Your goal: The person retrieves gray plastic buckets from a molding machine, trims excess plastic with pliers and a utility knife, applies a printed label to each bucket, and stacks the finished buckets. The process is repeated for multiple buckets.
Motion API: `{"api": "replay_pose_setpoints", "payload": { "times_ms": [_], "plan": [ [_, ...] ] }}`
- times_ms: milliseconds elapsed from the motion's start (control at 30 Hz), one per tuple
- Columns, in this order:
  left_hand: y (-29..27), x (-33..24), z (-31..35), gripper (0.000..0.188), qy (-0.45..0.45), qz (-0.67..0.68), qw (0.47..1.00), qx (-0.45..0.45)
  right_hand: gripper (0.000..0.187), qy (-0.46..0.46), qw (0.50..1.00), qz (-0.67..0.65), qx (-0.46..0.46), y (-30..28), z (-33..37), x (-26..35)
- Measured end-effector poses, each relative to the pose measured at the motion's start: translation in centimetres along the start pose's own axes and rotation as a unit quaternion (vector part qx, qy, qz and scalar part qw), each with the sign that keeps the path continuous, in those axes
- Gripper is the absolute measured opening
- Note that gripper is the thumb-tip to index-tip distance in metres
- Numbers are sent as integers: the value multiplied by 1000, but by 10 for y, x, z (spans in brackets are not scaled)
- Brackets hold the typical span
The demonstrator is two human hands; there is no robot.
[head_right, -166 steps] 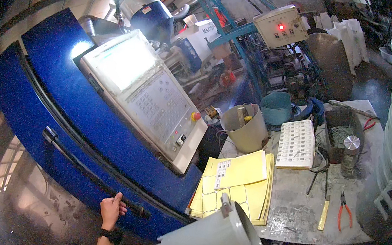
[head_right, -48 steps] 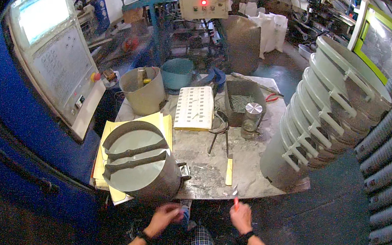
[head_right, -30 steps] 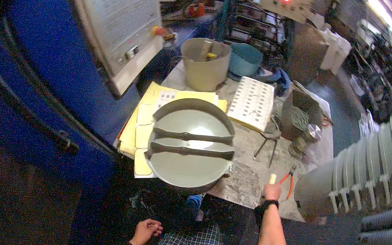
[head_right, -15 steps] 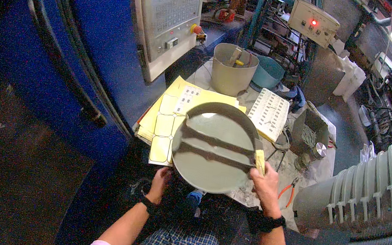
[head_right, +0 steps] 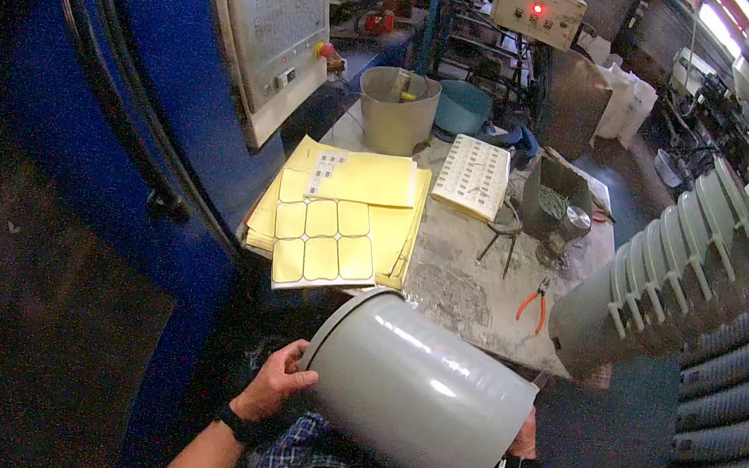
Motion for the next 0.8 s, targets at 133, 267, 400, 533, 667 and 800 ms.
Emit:
{"api": "replay_pose_setpoints", "payload": {
  "times_ms": [133, 267, 400, 533, 667, 800],
  "plan": [
    [30, -8, 15, 51, -52, -15, 995, 85, 21, -28, 988, 100, 112, 39, 8, 36],
    [49, -9, 31, 51, -51, -85, 989, 108, 31, -86, 983, 88, 135, 55, 19, 67],
    [75, -7, 50, 42, 18, -222, 965, 136, 44, -160, 985, 54, 34, 50, 32, 107],
    [88, 6, 66, 37, 0, -238, 959, 153, 51, -129, 972, 165, 110, 103, 64, 124],
    [95, 3, 74, 44, 10, -231, 957, 174, 40, -90, 945, 292, 117, 145, 89, 121],
    [94, -6, 73, 54, 20, -232, 962, 144, 31, -48, 924, 349, 147, 166, 102, 117]
  ]
}}
Point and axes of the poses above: each hand's wrist, its own z-axis away from the middle knuckle, its own y-axis out of the palm, x = y × z, the point moved 10 cm from there along -z, towards the middle knuckle, and after that the axes turned 5 degrees about x, right-handed, at the moved point
